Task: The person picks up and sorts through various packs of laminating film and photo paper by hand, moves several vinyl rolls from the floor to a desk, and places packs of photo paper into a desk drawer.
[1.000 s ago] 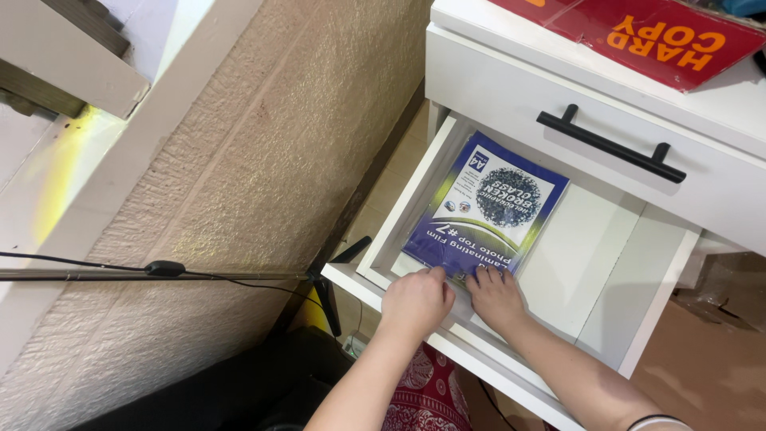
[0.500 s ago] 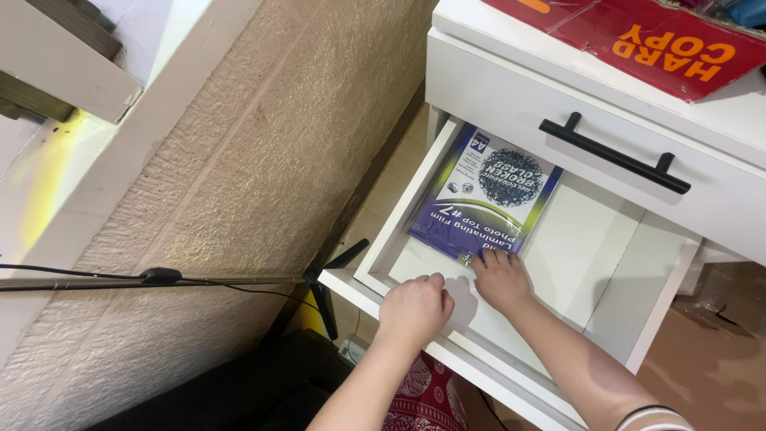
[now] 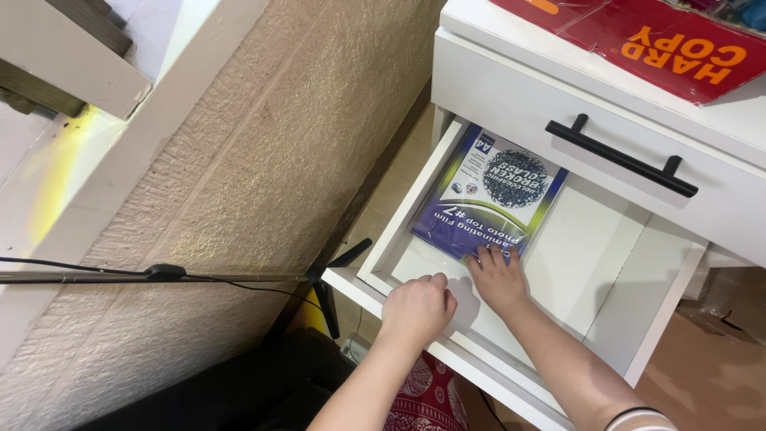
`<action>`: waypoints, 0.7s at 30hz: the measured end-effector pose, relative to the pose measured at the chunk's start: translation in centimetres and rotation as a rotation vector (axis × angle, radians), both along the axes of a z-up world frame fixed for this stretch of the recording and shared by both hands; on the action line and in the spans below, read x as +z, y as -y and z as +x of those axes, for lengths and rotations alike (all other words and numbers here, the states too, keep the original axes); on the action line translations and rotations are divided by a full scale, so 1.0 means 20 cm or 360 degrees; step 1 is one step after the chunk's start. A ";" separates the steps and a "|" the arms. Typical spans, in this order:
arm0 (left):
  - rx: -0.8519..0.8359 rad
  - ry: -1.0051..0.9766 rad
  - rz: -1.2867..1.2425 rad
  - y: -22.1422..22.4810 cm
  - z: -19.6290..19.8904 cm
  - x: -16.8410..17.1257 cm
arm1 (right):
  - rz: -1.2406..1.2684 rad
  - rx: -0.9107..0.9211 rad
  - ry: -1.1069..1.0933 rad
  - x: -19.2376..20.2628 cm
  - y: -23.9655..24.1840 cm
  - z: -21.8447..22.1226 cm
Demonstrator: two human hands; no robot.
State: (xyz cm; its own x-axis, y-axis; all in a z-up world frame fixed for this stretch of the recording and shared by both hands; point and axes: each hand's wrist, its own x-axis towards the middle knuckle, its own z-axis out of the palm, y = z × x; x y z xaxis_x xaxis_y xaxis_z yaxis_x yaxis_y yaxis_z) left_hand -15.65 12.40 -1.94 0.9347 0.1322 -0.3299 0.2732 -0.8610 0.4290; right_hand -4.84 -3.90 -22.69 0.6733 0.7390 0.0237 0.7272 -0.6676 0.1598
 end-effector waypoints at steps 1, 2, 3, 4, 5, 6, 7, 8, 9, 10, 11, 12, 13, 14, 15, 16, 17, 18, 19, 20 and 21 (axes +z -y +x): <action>0.0000 -0.0001 0.0008 0.00 0.00 0.00 | -0.0091 -0.0190 -0.0233 0.00 0.00 0.01; -0.0006 0.0002 0.0013 0.00 0.00 0.01 | -0.0085 -0.0195 -0.0230 0.03 0.00 0.04; 0.0016 -0.0012 0.0014 0.00 0.00 0.03 | 0.0444 -0.0492 -0.0365 0.06 0.01 0.07; 0.0040 -0.0027 0.0008 0.01 0.00 0.04 | 0.0975 -0.0780 -0.0492 0.10 0.02 0.09; 0.0035 -0.0023 0.0008 0.00 0.01 0.04 | 0.0976 -0.0783 -0.0487 0.11 0.02 0.10; 0.0035 -0.0032 0.0000 0.01 0.00 0.03 | 0.1321 -0.1285 -0.0737 0.13 0.02 0.11; 0.0034 -0.0040 -0.0008 0.01 0.00 0.03 | 0.1659 -0.1793 -0.0984 0.14 0.03 0.12; 0.0038 -0.0032 -0.0009 0.01 0.01 0.03 | 0.1661 -0.1785 -0.0979 0.16 0.02 0.11; 0.0050 -0.0035 -0.0015 0.01 0.01 0.03 | 0.1889 -0.2002 -0.1111 0.17 0.01 0.09; 0.0064 -0.0044 -0.0018 0.01 0.00 0.03 | 0.2116 -0.2219 -0.1255 0.19 -0.01 0.07; 0.0070 -0.0042 -0.0016 0.01 0.00 0.03 | 0.2115 -0.2212 -0.1259 0.12 0.02 0.11; 0.0065 -0.0046 -0.0007 0.01 0.00 0.04 | 0.2162 -0.2241 -0.1438 0.06 0.05 0.14; 0.0059 -0.0049 0.0003 0.01 0.00 0.04 | 0.2207 -0.2265 -0.1620 -0.01 0.08 0.18; 0.0057 -0.0045 0.0006 0.01 0.00 0.04 | 0.2214 -0.2262 -0.1618 -0.04 0.08 0.18; 0.0064 -0.0054 0.0010 0.01 -0.01 0.04 | 0.2072 -0.2274 -0.1795 -0.07 0.08 0.18; 0.0073 -0.0058 0.0016 0.02 0.00 0.05 | 0.1926 -0.2274 -0.1967 -0.10 0.09 0.20; 0.0073 -0.0049 0.0020 0.01 0.01 0.05 | 0.1935 -0.2265 -0.1965 0.00 0.06 0.19; 0.0071 -0.0073 0.0000 0.01 0.01 0.06 | 0.2029 -0.2140 -0.2018 0.09 0.04 0.16; 0.0069 -0.0097 -0.0021 0.01 0.01 0.06 | 0.2121 -0.2011 -0.2069 0.18 0.02 0.14; 0.0072 -0.0098 -0.0015 0.01 0.01 0.06 | 0.2122 -0.2007 -0.2076 0.14 0.03 0.14; 0.0076 -0.0103 -0.0030 0.01 0.01 0.06 | 0.2090 -0.1952 -0.2044 0.11 0.04 0.13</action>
